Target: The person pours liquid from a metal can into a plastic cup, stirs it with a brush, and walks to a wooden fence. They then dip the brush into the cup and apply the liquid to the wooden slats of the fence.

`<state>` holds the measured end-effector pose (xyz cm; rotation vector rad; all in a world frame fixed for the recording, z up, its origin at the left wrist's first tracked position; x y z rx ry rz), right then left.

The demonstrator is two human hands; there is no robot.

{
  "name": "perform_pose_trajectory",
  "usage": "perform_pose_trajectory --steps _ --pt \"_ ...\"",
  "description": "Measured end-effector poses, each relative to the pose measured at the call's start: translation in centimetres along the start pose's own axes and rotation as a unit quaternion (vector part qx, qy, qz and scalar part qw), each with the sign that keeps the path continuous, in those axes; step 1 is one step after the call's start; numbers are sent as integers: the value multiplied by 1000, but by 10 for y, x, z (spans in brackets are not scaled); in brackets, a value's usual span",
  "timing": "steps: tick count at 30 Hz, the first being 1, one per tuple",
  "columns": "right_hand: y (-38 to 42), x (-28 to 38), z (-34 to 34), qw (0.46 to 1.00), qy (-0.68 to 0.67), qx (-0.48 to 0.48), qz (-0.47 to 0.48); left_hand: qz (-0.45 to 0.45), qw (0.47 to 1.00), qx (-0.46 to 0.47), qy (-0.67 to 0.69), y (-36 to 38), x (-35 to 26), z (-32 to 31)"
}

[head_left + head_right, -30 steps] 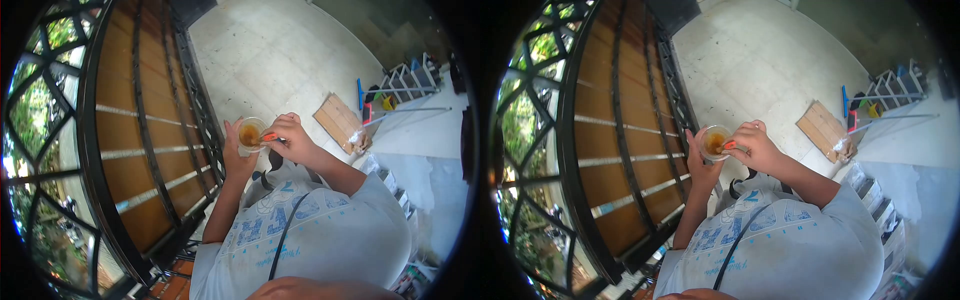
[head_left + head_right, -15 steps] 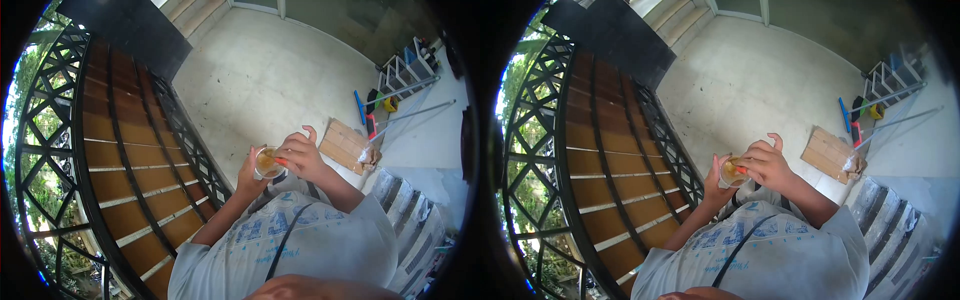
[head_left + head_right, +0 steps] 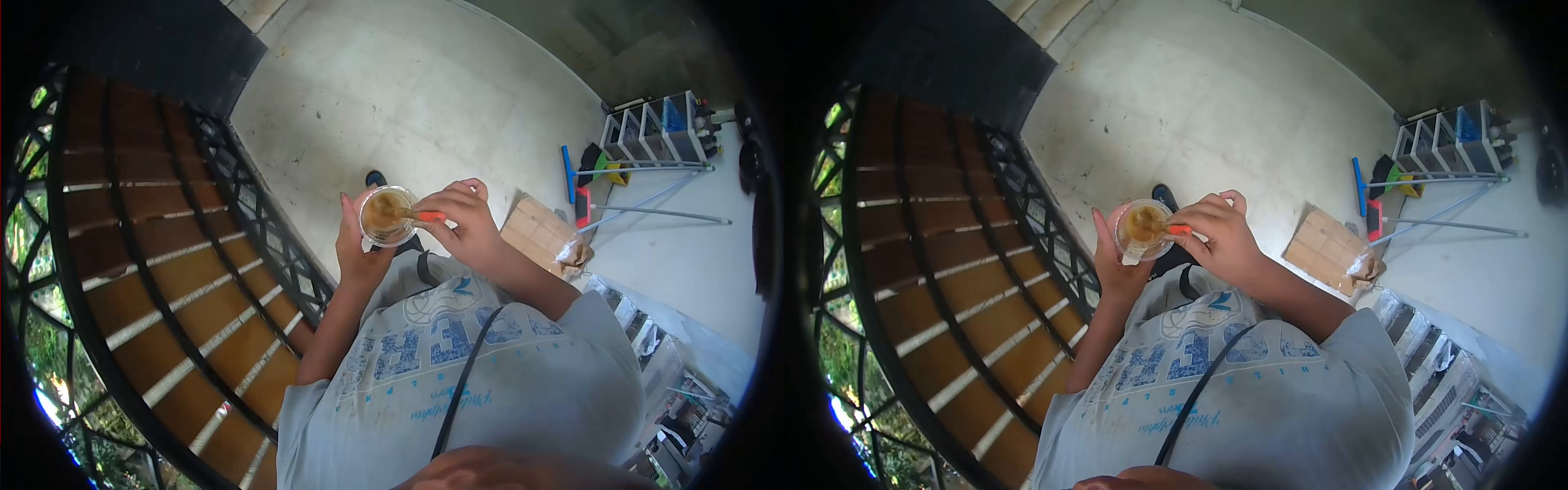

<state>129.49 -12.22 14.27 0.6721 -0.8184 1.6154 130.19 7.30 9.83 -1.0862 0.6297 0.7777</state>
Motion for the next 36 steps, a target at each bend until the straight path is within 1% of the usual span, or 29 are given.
perform_pose_trajectory --steps 1,2,4,6,7,8,10,11,13,15,17,19,21,22,23,25,27,29,30,32,33,35,36 --pt "-34 -8 -2 999 -26 16 -28 0 1000 -1 7 -25 19 4" --pt "-69 -10 -2 999 -19 15 -29 -2 1000 10 7 -51 38 7" --pt "-136 -19 -4 996 -23 43 -71 -4 1000 21 13 -108 75 19" --pt "-201 -19 4 995 -10 56 -81 -17 998 55 4 -166 104 26" --pt "-234 -19 9 994 -3 66 -84 -20 998 56 8 -195 121 29" --pt "-266 -20 16 994 -1 60 -89 -30 997 70 17 -223 136 29" --pt "-322 -15 35 998 16 32 -54 -44 994 93 33 -277 161 27" --pt "-347 -20 43 998 16 24 -59 -62 992 104 21 -306 170 27" --pt "-394 -23 61 999 29 -40 -15 -86 988 126 8 -362 194 22" --pt "-442 -43 68 997 29 -64 -21 -89 986 141 24 -415 224 16" --pt "-493 -68 68 992 60 -108 2 -97 983 153 21 -468 259 7" --pt "-550 -96 66 994 31 -101 1 -104 982 155 11 -522 293 -3" --pt "-611 -119 70 996 -5 -87 4 -125 981 143 -28 -576 321 -8" --pt "-647 -130 70 999 -15 -46 -10 -124 982 141 -36 -602 340 -9" --pt "-683 -139 72 999 -23 -4 -22 -106 985 138 -21 -628 360 -11" --pt "-751 -148 88 1000 -9 18 -21 -81 988 130 -14 -673 394 -9" --pt "-820 -156 100 999 12 40 -13 -49 993 102 17 -719 427 -2" --pt "-882 -157 104 997 62 50 21 -23 996 84 10 -759 456 5" --pt "-911 -158 99 996 61 61 29 -4 997 72 10 -778 470 9" --pt "-966 -150 92 988 101 6 118 10 999 52 -7 -816 496 18" --pt "-993 -154 82 986 98 20 131 21 999 44 -18 -834 511 22" --pt "-1043 -159 67 982 60 -3 182 25 999 15 -41 -865 542 34" --pt "-1070 -164 57 982 31 5 188 37 998 -2 -52 -881 561 42"
Point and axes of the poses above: each hand's wrist, its own y-axis away from the middle knuckle, its own z-axis out of the back of the hand, x = y × z, the point moved 8 cm from there along -y, towards the middle knuckle, and after that the axes turned 8 degrees about -z, right-handed, at the moved point
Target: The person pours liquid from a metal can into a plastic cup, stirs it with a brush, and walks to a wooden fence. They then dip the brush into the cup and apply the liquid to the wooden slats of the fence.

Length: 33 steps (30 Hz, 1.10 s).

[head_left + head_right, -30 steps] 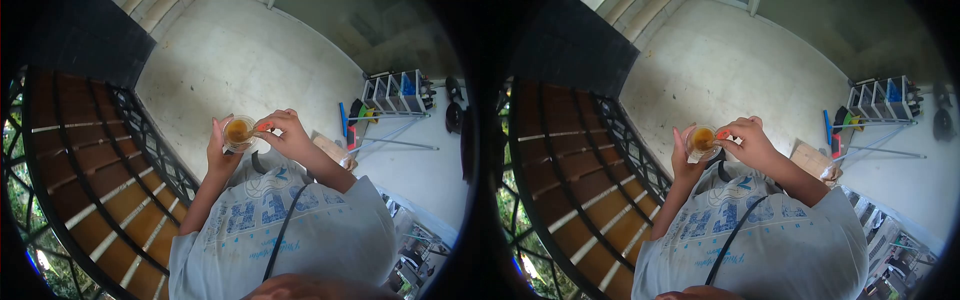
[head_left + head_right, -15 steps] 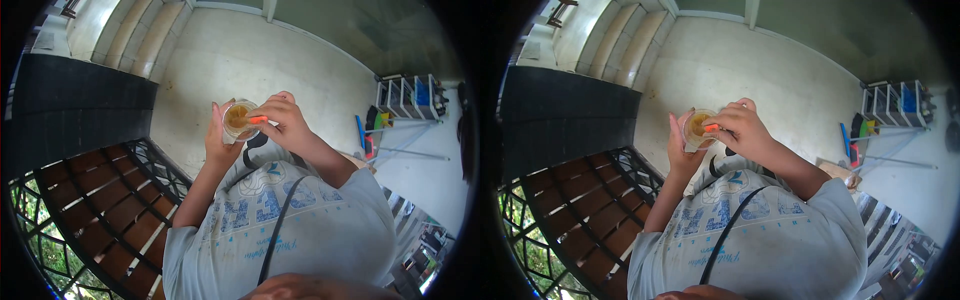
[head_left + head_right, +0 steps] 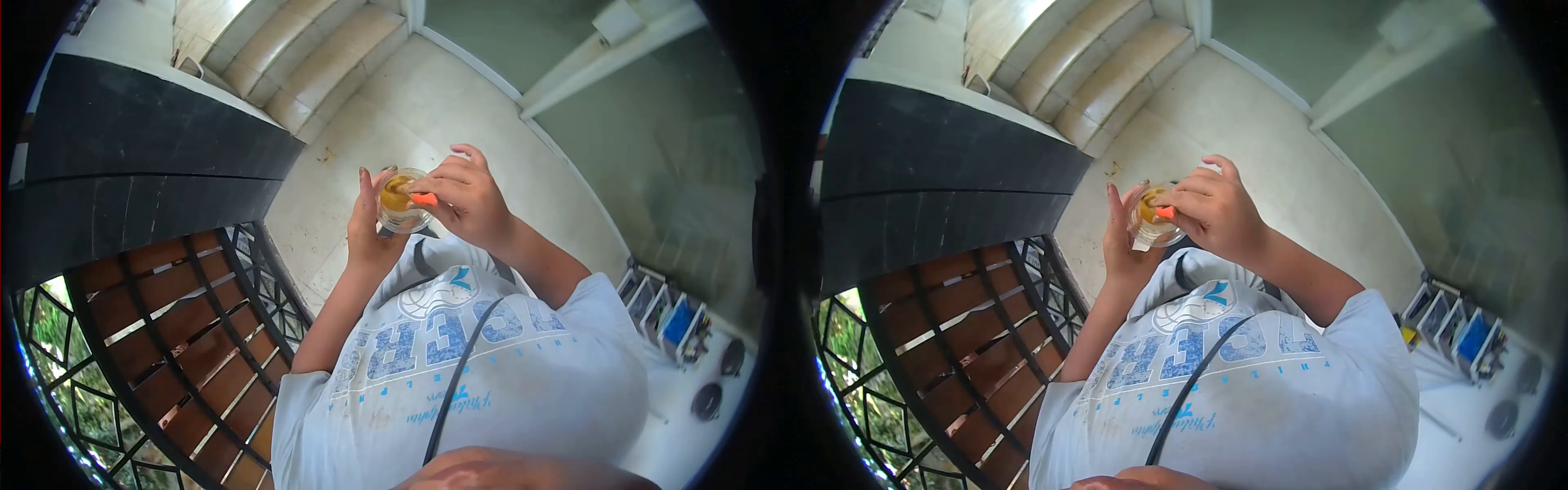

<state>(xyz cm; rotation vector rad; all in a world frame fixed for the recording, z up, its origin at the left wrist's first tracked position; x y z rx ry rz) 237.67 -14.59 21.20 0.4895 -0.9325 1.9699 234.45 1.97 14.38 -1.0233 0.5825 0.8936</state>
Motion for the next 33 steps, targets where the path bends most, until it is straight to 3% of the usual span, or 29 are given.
perform_pose_trajectory --steps 3,7,9,13,15,17,20,23,26,33 --pt "-67 -48 -34 992 -78 87 -42 7 999 -32 1 -54 57 16" --pt "-174 -106 -39 988 3 136 -79 56 994 -57 78 -140 133 29" --pt "-226 -127 -34 994 32 94 -48 61 990 -70 104 -186 162 31" --pt "-308 -171 -37 999 43 11 9 24 995 -4 93 -289 212 26" --pt "-346 -202 -39 1000 25 13 -8 35 995 13 95 -338 244 24" --pt "-383 -245 -49 990 -48 89 -102 6 998 19 60 -387 268 27" --pt "-447 -290 -37 990 -14 89 -111 29 993 43 104 -449 310 19" --pt "-524 -340 -35 995 -7 62 -74 35 997 7 70 -515 358 18" --pt "-606 -383 -36 999 1 33 -23 69 990 -18 125 -585 404 23" --pt "-792 -472 -72 978 -147 148 -22 131 977 -110 129 -710 495 51"
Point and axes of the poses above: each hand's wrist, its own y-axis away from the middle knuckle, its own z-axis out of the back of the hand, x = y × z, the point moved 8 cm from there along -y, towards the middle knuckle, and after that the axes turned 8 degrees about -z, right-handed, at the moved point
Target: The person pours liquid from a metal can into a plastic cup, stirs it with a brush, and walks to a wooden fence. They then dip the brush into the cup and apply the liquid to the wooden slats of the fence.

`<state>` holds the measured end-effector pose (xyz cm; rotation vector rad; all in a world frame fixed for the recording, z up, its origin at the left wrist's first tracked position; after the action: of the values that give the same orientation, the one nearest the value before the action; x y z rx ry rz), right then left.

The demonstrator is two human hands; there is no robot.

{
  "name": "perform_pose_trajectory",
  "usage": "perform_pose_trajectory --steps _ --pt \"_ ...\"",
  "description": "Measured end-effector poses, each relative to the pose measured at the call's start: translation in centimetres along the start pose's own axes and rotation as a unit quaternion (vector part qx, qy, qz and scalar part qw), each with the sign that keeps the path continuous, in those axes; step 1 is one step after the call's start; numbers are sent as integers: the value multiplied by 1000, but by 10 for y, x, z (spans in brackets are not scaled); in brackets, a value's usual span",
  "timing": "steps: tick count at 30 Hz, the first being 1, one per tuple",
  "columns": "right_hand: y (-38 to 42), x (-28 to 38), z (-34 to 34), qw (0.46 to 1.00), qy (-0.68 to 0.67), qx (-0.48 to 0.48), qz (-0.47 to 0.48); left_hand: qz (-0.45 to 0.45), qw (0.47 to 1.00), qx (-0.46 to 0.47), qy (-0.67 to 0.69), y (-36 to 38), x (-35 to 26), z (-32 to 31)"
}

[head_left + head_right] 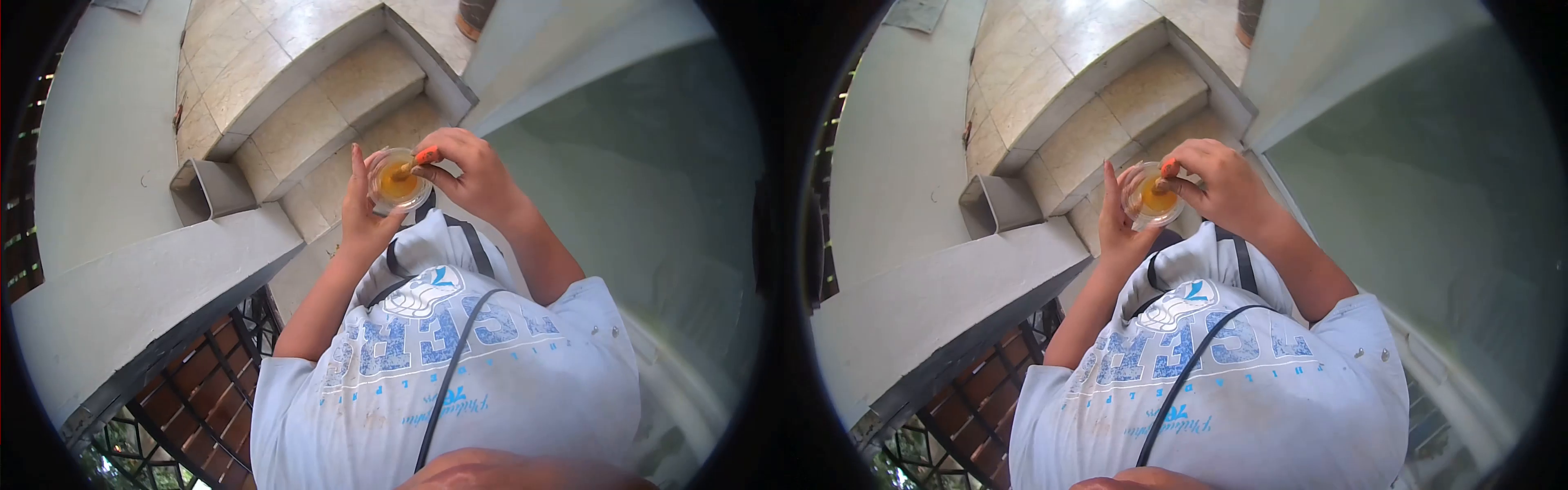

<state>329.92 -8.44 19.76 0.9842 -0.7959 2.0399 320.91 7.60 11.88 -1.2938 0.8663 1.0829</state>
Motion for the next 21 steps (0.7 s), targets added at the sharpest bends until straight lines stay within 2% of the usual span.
perform_pose_trajectory --steps 1,3,4,6,7,8,10,14,16,20,21 --pt "-16 -7 -2 1000 -4 11 4 4 1000 -11 -4 -11 6 3" --pt "-50 -23 -18 993 -26 114 -26 23 998 -56 23 -36 18 14" --pt "-66 -18 -19 991 -24 128 -15 20 997 -73 20 -45 19 20" --pt "-89 -13 -31 979 -32 193 -64 77 989 -123 12 -49 28 35" --pt "-100 -14 -41 980 6 201 -2 54 988 -141 -14 -51 29 44" --pt "-111 -14 -49 977 4 213 5 56 986 -155 -17 -55 31 52" --pt "-137 -12 -61 980 8 194 28 53 979 -196 -22 -66 37 72" --pt "-189 -24 -93 969 -10 246 3 76 966 -247 4 -89 64 105" --pt "-225 -29 -99 972 105 210 9 69 962 -264 3 -107 78 125" --pt "-302 -38 -127 967 58 244 -52 67 952 -297 20 -143 97 181" --pt "-323 -23 -128 983 19 180 20 57 950 -305 20 -154 98 200"
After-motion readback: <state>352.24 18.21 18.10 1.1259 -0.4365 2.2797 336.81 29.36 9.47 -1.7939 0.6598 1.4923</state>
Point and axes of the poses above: each hand's wrist, its own y-axis away from the middle knuckle, its own z-axis out of the back of the hand, x = y × z, the point moved 8 cm from there along -y, towards the middle knuckle, and after that the axes turned 8 degrees about -z, right-handed, at the moved point
